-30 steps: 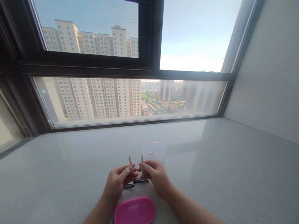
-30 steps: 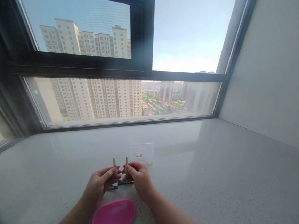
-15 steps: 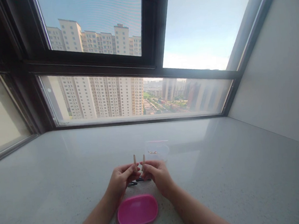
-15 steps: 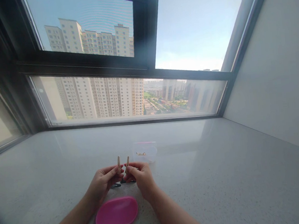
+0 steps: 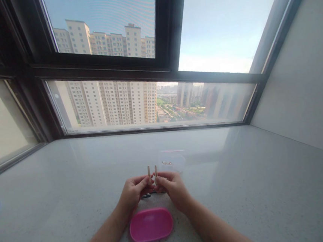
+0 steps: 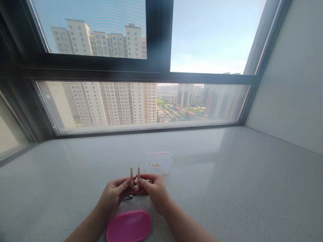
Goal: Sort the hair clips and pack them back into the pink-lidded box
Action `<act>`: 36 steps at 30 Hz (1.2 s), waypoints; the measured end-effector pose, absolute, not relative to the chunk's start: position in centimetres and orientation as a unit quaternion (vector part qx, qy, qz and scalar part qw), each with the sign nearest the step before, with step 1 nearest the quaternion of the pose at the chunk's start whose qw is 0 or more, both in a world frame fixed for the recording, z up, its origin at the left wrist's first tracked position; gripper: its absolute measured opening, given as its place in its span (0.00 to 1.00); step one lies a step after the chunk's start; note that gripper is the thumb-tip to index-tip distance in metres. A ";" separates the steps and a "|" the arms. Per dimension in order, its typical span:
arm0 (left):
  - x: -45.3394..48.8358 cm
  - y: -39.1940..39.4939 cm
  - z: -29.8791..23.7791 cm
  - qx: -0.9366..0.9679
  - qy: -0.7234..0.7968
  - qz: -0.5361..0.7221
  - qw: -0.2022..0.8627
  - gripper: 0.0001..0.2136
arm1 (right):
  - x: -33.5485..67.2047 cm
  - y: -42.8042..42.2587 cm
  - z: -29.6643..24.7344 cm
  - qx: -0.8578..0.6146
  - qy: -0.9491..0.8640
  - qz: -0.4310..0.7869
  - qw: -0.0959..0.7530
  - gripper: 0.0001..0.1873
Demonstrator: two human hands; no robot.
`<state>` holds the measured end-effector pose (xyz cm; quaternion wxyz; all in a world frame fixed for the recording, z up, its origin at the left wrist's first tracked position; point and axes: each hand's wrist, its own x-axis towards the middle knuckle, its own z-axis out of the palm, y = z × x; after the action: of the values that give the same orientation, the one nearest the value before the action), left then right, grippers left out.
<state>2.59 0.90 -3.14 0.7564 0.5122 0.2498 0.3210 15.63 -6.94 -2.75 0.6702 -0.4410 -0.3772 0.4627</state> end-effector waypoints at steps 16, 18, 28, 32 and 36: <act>2.6 0.9 -3.4 0.560 0.250 0.311 0.726 0.15 | 15.6 -7.0 -2.6 -0.454 -0.421 0.437 0.653 0.17; 2.6 1.0 -3.5 0.563 0.257 0.310 0.721 0.16 | 15.6 -6.8 -2.8 -0.451 -0.426 0.437 0.651 0.17; 2.6 0.7 -3.2 0.578 0.268 0.311 0.705 0.18 | 15.5 -6.7 -2.9 -0.455 -0.396 0.441 0.665 0.18; 2.5 0.7 -3.2 0.579 0.271 0.310 0.704 0.18 | 15.6 -6.8 -2.8 -0.459 -0.404 0.439 0.659 0.17; 2.5 0.8 -3.3 0.577 0.270 0.308 0.707 0.18 | 15.6 -6.8 -2.7 -0.457 -0.407 0.439 0.658 0.17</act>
<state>2.55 0.81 -3.29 0.7069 0.5766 0.2703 0.3080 15.55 -6.84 -2.71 0.6580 -0.4572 -0.4071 0.4386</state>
